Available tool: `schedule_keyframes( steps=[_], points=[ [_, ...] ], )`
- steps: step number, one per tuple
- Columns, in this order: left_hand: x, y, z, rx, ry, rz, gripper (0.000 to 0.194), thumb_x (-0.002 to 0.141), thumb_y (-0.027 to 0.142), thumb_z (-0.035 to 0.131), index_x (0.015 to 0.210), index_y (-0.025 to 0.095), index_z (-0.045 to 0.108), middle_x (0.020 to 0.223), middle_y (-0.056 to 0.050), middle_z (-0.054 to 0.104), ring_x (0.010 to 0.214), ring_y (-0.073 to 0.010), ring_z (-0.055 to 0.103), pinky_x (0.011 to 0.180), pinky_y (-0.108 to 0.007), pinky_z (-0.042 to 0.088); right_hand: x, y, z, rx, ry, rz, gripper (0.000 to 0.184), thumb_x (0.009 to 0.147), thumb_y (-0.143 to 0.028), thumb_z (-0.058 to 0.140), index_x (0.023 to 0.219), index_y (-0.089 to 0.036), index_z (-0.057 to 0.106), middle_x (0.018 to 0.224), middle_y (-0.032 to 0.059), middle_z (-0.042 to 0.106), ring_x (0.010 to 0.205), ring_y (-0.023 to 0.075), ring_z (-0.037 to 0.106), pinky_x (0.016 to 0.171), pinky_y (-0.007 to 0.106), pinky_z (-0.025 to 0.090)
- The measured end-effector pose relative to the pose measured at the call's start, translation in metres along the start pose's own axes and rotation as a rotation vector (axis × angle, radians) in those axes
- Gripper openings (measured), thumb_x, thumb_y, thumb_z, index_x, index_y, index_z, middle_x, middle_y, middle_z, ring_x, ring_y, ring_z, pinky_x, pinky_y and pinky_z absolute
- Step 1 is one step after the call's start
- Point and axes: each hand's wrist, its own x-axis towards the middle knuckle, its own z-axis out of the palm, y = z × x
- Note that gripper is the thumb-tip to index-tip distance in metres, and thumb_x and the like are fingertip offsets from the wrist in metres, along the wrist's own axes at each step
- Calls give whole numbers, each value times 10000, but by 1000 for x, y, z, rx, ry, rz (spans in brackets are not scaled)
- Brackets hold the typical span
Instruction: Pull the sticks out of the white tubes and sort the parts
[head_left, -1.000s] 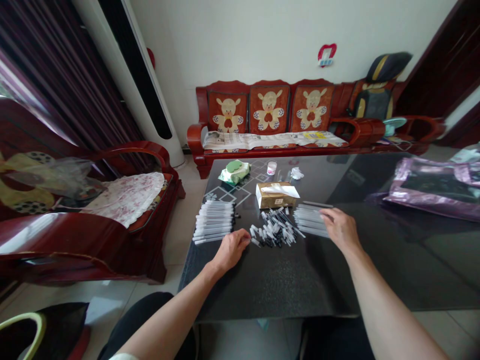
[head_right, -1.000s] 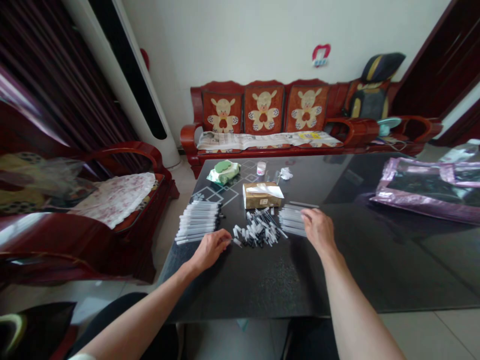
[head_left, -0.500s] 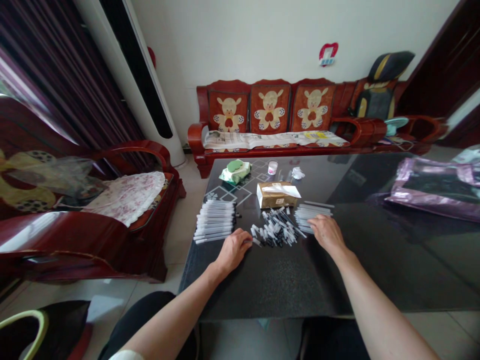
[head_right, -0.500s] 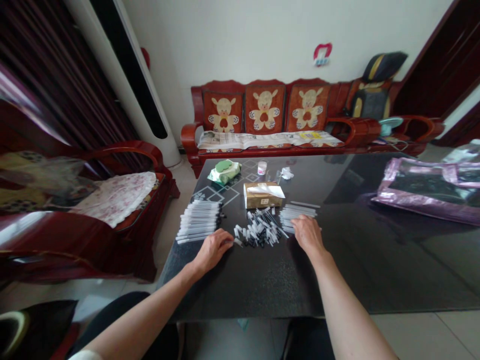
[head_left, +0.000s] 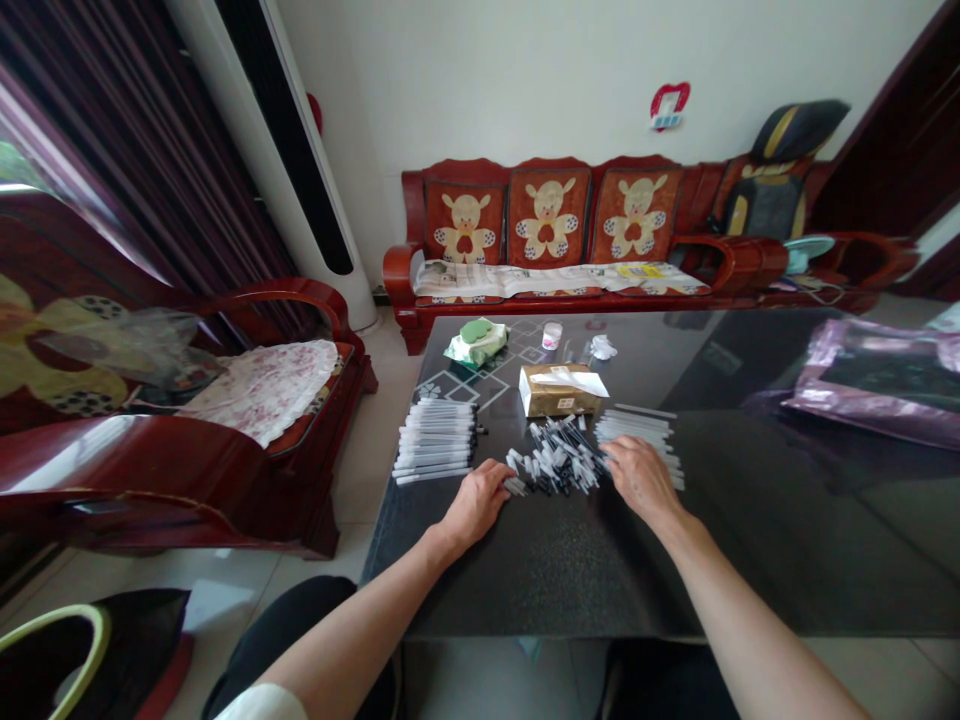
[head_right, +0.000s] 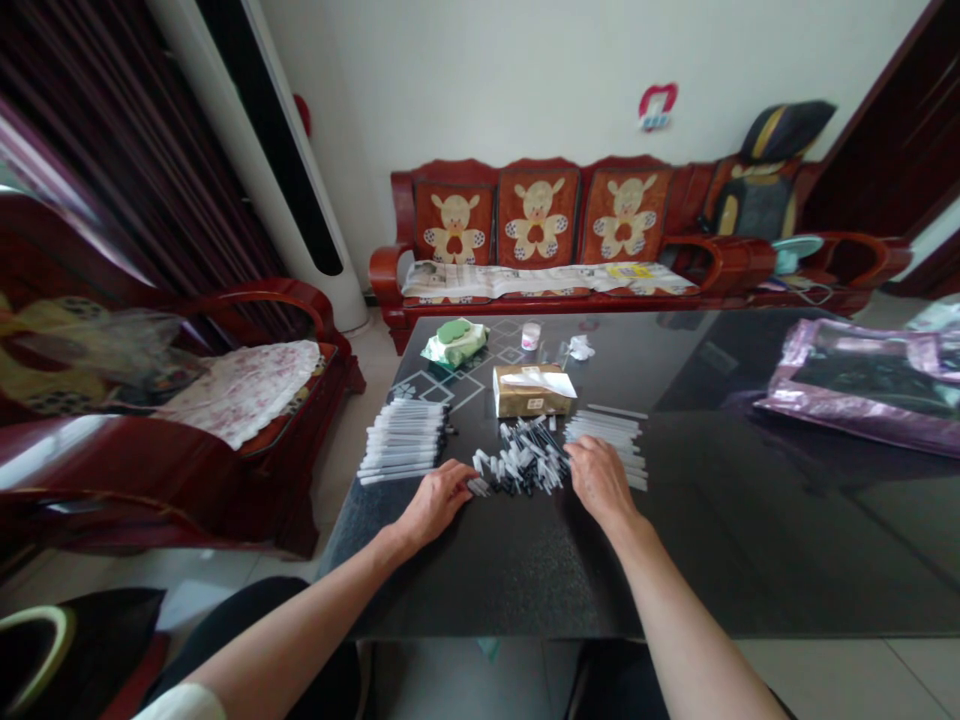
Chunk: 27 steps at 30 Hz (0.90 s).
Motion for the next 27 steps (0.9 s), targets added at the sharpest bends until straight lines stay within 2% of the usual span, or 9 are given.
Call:
schedule_keyframes(
  steps=[5,8,11,13,16,18,21,27],
  points=[
    [-2,6,2,-12,7,1,309,775,55,510,1040,196,581,951,-31,567,786,-132,575,747,-231,452,-5,-9,-2,30,-20,24,203,832,-182,471,894,-196,664,858,69,657,828,195,579,762,272,405],
    [-3,9,-5,33,25,-3,304,784,71,513,1047,209,578,972,-32,570,811,-138,578,760,-233,449,-8,-16,-4,60,-35,49,199,847,-220,464,899,-213,656,873,54,672,809,183,600,708,258,402],
    [-1,5,-26,157,60,-53,270,800,101,519,1032,219,591,969,-34,585,833,-149,579,771,-239,437,-9,-25,-6,67,-32,64,210,870,-259,448,885,-222,654,884,40,688,774,178,617,658,258,388],
    [0,-2,-46,280,76,-135,203,812,130,519,972,215,612,927,-35,596,823,-158,579,764,-249,429,-9,-29,-8,63,-28,77,224,882,-275,435,869,-230,654,882,32,695,757,179,625,637,263,377],
    [-2,-15,-71,430,-2,-273,96,794,161,552,832,203,630,849,-32,612,794,-173,588,734,-262,421,-8,-31,-8,68,-34,83,232,888,-280,424,867,-237,652,871,23,700,756,185,633,623,268,367],
    [-5,-22,-79,484,-60,-334,73,777,165,569,800,198,629,828,-38,626,789,-185,596,715,-272,418,-8,-31,-8,76,-35,84,229,884,-279,428,869,-234,652,870,24,703,754,188,636,617,269,365],
    [-8,-26,-77,520,-115,-362,81,746,166,599,815,198,627,829,-46,640,786,-197,605,705,-283,419,-7,-34,-9,85,-18,82,234,882,-279,428,870,-228,656,869,32,707,736,187,637,608,269,365],
    [-8,-24,-64,537,-143,-309,139,731,197,640,866,202,610,830,-44,634,785,-206,609,700,-285,423,-8,-45,-9,121,-10,41,252,887,-281,416,857,-226,660,850,41,705,723,184,637,623,265,385]
  ],
)
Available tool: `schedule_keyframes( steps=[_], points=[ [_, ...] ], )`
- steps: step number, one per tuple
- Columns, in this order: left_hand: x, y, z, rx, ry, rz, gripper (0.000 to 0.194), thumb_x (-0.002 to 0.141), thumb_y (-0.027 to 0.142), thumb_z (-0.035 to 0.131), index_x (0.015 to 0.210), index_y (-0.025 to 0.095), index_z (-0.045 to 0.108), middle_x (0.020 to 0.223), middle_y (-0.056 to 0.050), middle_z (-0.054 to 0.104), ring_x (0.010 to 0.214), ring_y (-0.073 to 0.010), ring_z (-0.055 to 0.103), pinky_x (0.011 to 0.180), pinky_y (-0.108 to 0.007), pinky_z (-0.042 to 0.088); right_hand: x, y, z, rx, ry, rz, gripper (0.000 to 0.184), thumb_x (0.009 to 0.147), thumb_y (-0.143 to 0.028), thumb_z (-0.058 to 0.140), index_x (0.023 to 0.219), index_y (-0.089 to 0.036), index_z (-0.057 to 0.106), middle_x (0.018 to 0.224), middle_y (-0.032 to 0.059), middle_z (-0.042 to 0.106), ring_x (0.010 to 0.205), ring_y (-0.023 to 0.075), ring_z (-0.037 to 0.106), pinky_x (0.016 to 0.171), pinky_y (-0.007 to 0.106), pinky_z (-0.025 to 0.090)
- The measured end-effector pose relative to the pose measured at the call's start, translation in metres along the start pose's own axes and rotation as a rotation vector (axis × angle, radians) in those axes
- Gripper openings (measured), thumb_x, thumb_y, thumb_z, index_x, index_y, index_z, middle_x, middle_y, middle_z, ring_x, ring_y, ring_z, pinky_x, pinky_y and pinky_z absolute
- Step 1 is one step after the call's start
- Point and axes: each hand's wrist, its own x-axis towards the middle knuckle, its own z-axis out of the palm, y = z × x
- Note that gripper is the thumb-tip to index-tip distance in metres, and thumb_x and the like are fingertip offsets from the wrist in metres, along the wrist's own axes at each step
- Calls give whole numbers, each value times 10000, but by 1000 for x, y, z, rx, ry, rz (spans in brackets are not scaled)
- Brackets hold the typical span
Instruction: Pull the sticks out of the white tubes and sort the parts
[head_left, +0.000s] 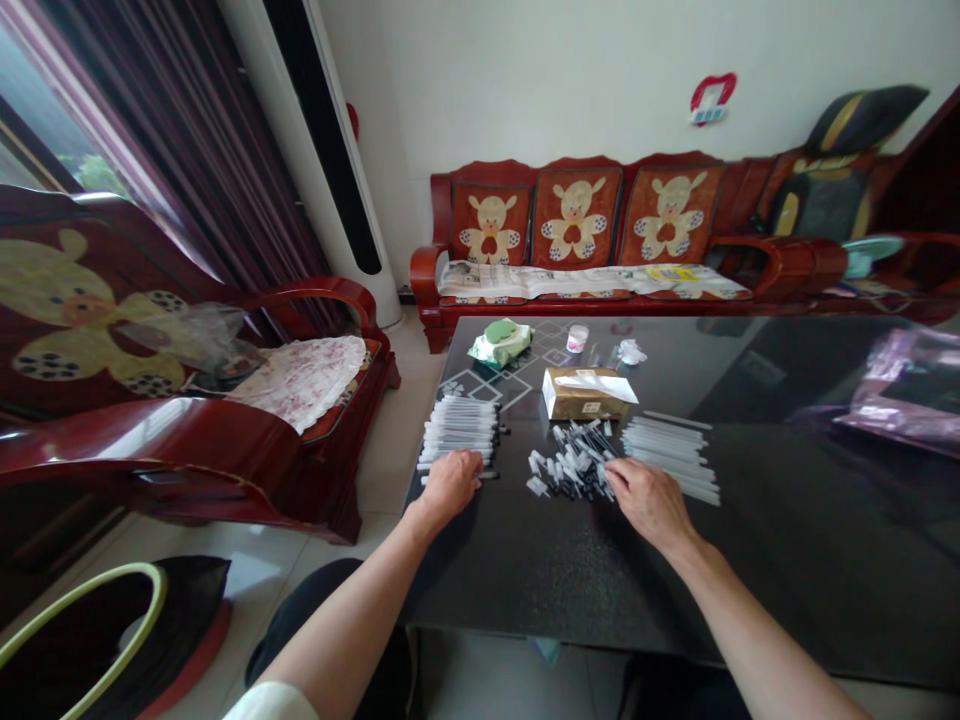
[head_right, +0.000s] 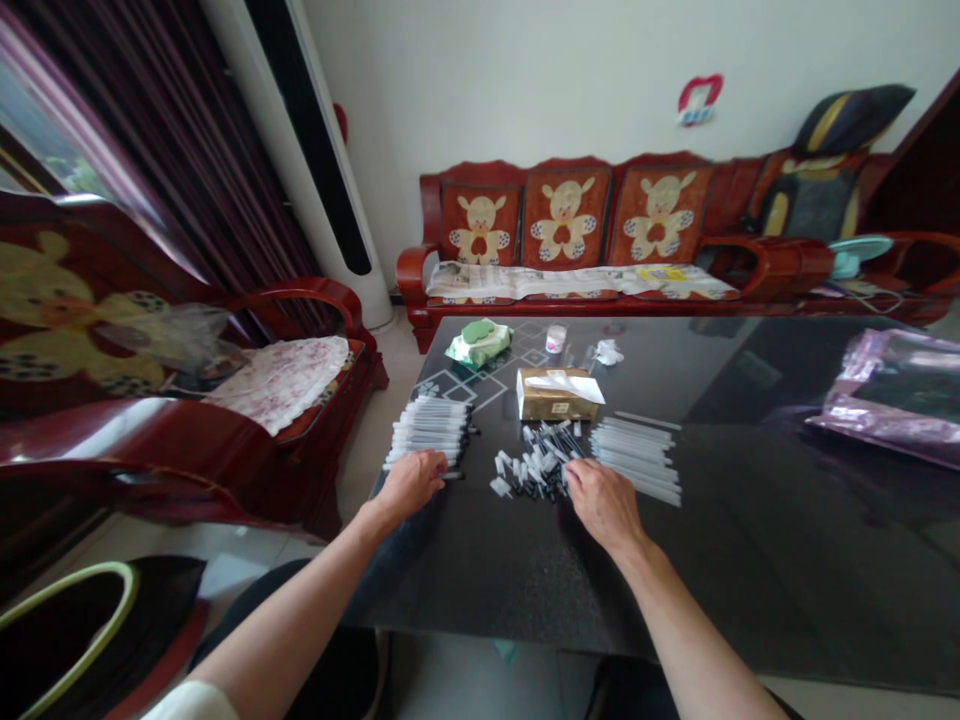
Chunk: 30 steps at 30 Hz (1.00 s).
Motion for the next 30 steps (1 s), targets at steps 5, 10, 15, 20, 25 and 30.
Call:
schedule_keyframes(
  steps=[5,10,15,20,25,30],
  points=[
    [-3,8,1,-13,-11,71,51,771,164,599,815,190,599,876,-63,603,854,-206,585,727,-281,415,0,-12,1,216,-18,15,237,865,-296,448,846,-226,673,856,47,708,767,202,645,672,284,428],
    [-12,34,-2,-74,7,265,47,834,205,557,877,203,577,870,-48,600,879,-196,548,806,-296,378,-6,-42,10,760,-263,143,307,851,-403,463,742,-179,642,633,33,663,501,137,594,484,238,439],
    [-19,55,-4,-92,67,409,127,898,263,472,897,190,576,867,-52,583,856,-194,516,801,-307,362,-12,-68,23,1148,-582,380,466,842,-562,409,775,-138,589,552,29,625,365,99,528,301,174,323],
    [-21,58,-8,-162,107,432,157,904,267,463,917,199,603,907,-61,591,896,-197,511,846,-327,365,-12,-75,17,1319,-674,434,437,812,-552,486,726,-132,570,505,16,605,358,98,537,302,165,335],
    [-15,47,-7,-560,328,143,224,896,350,468,895,189,623,862,-52,620,823,-177,555,795,-307,427,-10,-74,9,1471,-534,529,374,799,-508,542,763,-137,579,533,9,610,402,108,569,336,177,376],
    [-6,43,15,-1266,-34,-93,406,820,511,530,867,120,628,709,-46,623,567,-125,567,532,-245,464,-11,-78,8,1546,-512,481,386,804,-522,544,796,-137,578,567,9,621,435,109,582,370,183,406]
  ],
)
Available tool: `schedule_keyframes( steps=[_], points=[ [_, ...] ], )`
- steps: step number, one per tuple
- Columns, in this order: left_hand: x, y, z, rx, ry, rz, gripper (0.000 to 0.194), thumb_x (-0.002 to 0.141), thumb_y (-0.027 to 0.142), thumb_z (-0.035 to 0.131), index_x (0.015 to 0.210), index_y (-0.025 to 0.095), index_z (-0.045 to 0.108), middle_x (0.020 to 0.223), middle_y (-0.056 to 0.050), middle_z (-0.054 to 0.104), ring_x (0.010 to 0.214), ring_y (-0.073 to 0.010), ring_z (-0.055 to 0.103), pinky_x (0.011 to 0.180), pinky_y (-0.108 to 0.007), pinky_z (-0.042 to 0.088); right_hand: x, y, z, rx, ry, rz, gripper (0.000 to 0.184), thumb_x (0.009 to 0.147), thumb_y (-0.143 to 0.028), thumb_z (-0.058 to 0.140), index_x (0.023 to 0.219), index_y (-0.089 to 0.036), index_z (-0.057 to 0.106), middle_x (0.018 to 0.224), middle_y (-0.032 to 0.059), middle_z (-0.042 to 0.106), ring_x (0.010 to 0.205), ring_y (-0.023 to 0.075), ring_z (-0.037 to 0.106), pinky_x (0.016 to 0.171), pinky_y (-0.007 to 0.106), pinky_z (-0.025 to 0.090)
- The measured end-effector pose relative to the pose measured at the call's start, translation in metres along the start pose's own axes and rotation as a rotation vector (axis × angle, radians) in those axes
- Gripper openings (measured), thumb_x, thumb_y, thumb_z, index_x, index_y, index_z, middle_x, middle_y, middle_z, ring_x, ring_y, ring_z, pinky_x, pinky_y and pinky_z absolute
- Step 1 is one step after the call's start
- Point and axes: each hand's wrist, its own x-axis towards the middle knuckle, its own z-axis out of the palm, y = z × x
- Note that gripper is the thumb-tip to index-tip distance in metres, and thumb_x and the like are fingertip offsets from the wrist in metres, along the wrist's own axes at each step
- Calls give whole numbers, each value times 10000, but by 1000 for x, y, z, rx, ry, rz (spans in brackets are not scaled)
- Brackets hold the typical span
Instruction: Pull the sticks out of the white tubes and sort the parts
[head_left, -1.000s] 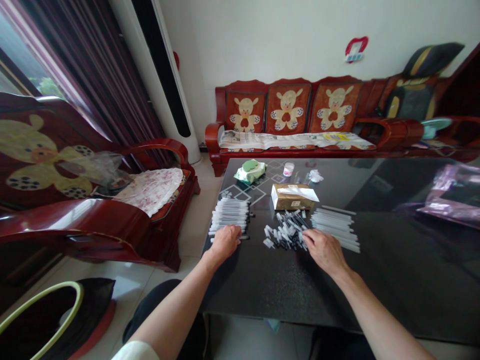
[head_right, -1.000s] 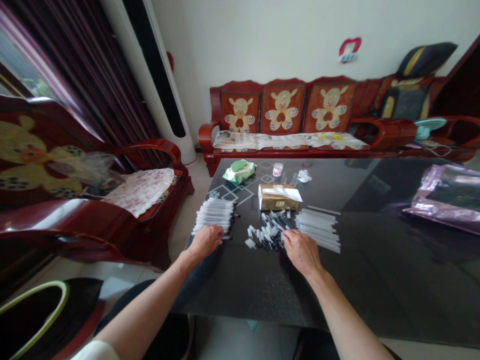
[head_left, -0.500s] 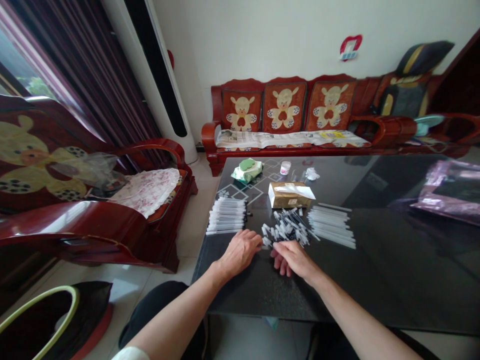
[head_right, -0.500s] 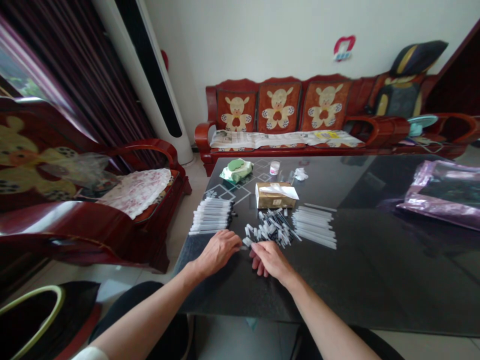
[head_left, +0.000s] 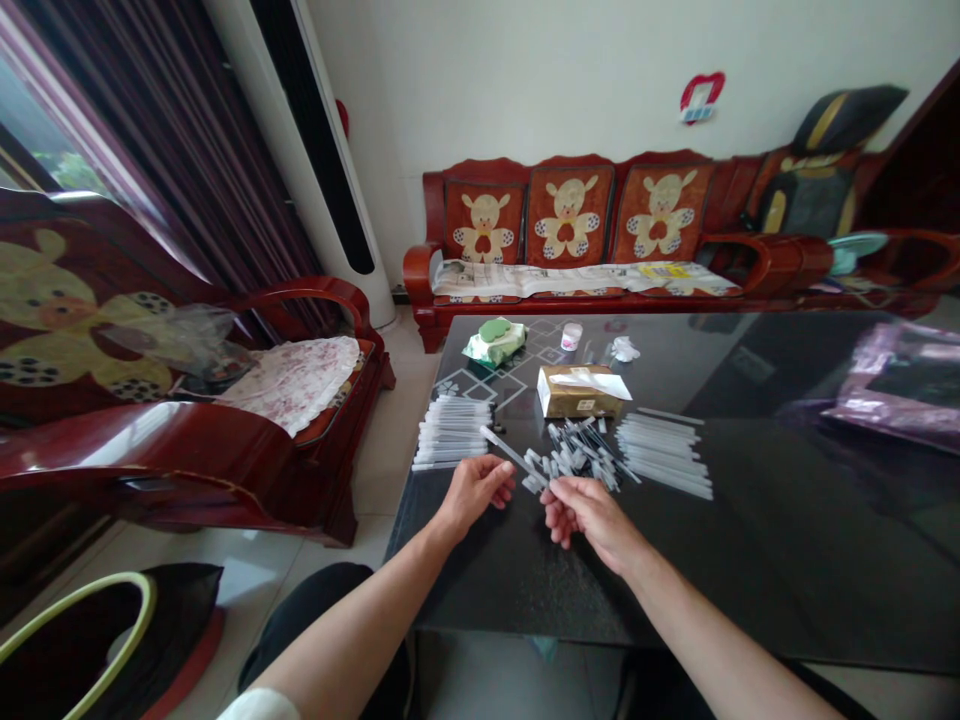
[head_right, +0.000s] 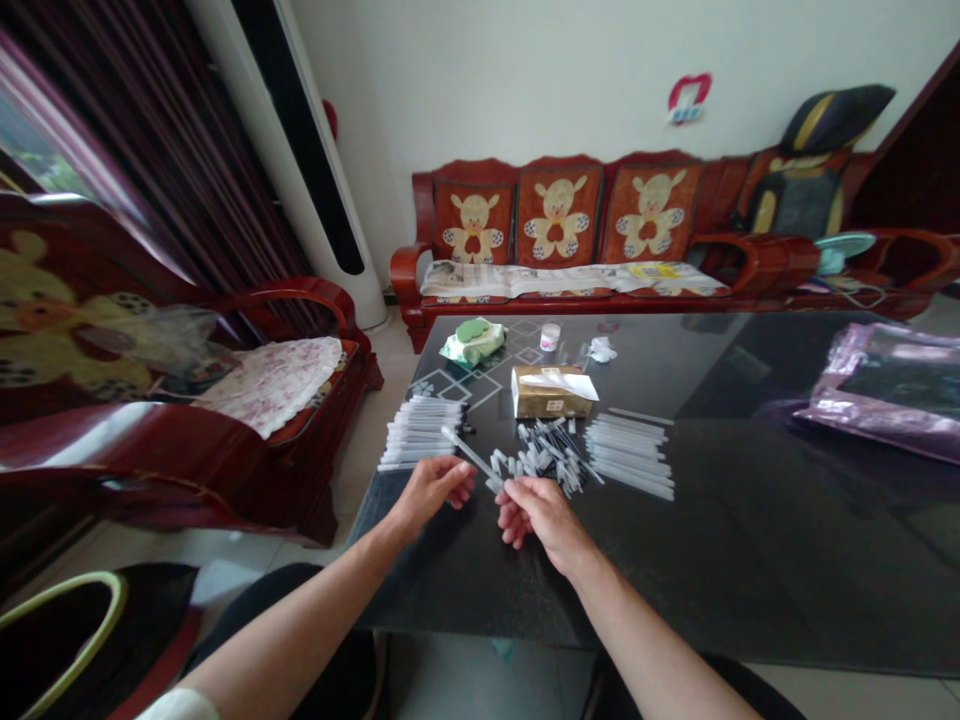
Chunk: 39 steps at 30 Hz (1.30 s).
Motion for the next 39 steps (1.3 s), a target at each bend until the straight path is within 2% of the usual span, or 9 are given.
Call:
schedule_keyframes(
  steps=[3,7,16,25,33,39],
  points=[
    [1,-6,8,-301,-47,-58,429,770,504,611,935,108,629,733,-56,643,619,-122,601,590,-245,495,-1,2,4,-20,-49,14,403,802,-533,542,802,-131,575,564,11,624,428,111,583,365,180,399],
    [1,-3,12,-424,-35,-63,406,748,481,654,867,93,631,663,-46,637,595,-109,601,598,-229,494,-2,2,6,-2,-80,61,459,835,-565,462,810,-121,578,570,33,635,427,123,591,373,195,417],
    [-1,0,9,-450,-23,-82,405,740,473,668,860,88,628,662,-68,667,583,-120,626,588,-224,508,-1,0,5,18,-135,47,401,816,-512,523,794,-117,586,571,30,640,427,119,589,371,187,408],
    [0,-1,10,-458,-6,-63,375,755,447,664,841,83,637,660,-76,678,571,-118,630,585,-217,514,-2,0,6,41,-103,23,347,781,-451,595,772,-104,610,579,39,649,446,123,599,397,201,438],
    [0,-2,10,-451,-12,-58,367,764,440,658,845,83,635,661,-81,682,571,-120,634,584,-217,518,-1,-2,5,8,-20,-11,275,702,-368,694,717,-111,595,608,43,664,475,122,608,424,202,455],
    [1,0,10,-454,-16,-54,352,769,432,655,839,87,632,659,-79,683,577,-124,639,594,-221,522,-3,-2,6,18,-121,59,437,825,-523,506,827,-99,613,599,68,666,451,140,612,409,223,456]
  ],
)
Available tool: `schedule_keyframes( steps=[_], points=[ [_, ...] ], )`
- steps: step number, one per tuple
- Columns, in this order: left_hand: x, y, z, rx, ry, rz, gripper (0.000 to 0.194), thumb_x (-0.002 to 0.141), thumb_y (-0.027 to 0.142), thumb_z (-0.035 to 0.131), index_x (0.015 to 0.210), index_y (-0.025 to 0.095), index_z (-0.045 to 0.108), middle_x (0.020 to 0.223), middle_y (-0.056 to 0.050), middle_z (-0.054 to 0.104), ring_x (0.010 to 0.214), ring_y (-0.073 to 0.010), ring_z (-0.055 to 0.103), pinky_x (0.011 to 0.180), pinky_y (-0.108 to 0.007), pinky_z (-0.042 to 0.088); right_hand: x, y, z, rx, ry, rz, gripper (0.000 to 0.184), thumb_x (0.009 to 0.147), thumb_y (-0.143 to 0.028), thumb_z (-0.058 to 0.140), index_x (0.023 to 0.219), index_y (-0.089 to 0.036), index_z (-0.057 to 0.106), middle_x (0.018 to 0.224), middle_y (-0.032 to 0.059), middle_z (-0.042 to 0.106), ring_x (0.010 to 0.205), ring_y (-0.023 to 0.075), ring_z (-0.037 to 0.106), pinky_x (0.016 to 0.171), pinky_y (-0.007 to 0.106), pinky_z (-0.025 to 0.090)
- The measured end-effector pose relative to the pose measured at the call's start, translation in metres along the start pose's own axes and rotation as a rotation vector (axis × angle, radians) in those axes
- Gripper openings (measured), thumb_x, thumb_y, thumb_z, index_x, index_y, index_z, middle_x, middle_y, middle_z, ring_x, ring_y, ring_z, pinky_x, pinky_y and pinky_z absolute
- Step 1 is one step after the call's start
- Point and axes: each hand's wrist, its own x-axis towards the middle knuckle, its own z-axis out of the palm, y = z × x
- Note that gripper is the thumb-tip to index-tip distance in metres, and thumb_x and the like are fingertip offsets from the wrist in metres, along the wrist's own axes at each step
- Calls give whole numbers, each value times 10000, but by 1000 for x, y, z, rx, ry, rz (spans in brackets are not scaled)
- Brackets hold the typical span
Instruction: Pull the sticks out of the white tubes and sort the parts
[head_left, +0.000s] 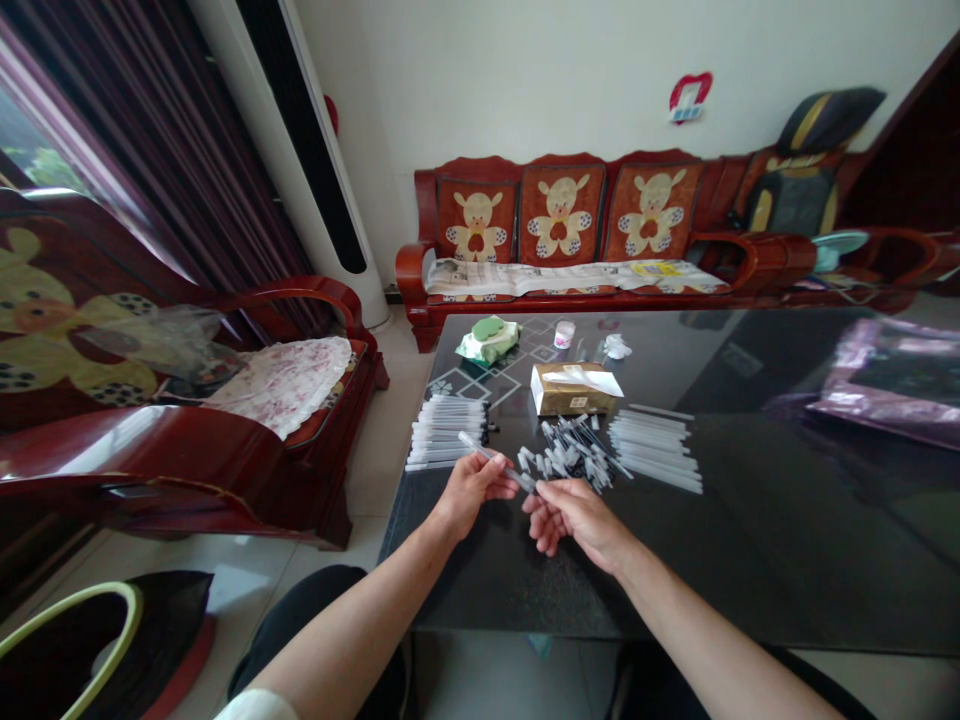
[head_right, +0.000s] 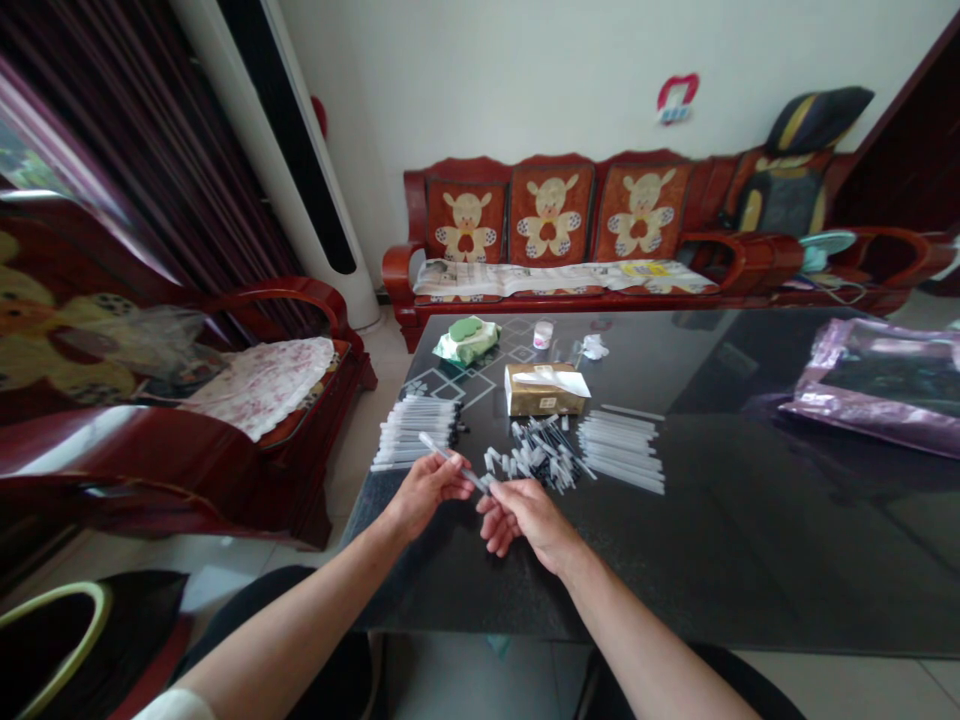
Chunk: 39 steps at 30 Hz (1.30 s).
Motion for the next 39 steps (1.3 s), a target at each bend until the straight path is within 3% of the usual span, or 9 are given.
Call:
schedule_keyframes(
  steps=[3,9,14,20,25,30,35,39],
  points=[
    [0,0,0,5,-7,6,345,779,425,647,847,86,633,664,-80,685,581,-126,641,600,-226,525,0,1,-1,-15,-10,-25,382,810,-482,551,802,-104,611,579,49,657,434,129,598,395,208,439],
    [1,0,-1,15,-12,18,343,782,423,644,847,86,635,664,-82,686,575,-125,639,591,-223,523,2,1,-2,-35,112,-72,288,698,-378,701,739,-117,586,604,39,664,471,127,607,432,213,461],
    [2,0,-1,13,-10,23,350,772,438,649,846,96,637,669,-75,686,582,-127,640,602,-230,524,2,2,-1,-6,25,-34,406,821,-508,520,823,-110,604,599,54,659,459,139,612,411,225,451],
    [2,0,-1,9,-21,21,337,775,430,648,841,100,637,669,-74,685,587,-129,639,606,-233,520,4,1,-1,-22,137,-86,308,692,-395,703,767,-125,576,621,33,662,485,127,613,439,216,464],
    [3,0,0,8,-9,24,345,767,435,654,852,101,635,692,-73,681,605,-130,640,619,-237,522,4,2,0,2,50,-19,424,811,-535,516,801,-117,587,596,48,655,456,135,609,413,226,457],
    [2,-1,-1,15,-14,20,346,775,439,644,850,101,635,685,-77,683,602,-133,643,613,-234,522,4,5,-2,1,104,-73,325,712,-425,685,781,-133,559,625,30,663,483,125,613,432,210,462],
    [2,0,0,8,-11,27,345,765,438,656,840,102,636,686,-72,682,602,-130,642,609,-230,522,4,4,-2,17,41,8,451,814,-561,495,817,-118,580,601,54,653,459,137,613,404,220,452],
    [2,0,1,32,-6,25,359,762,449,654,835,99,634,666,-76,681,586,-133,641,597,-231,520,4,4,-3,-1,82,-51,329,744,-446,647,784,-132,558,616,30,656,480,125,615,427,208,460]
  ],
)
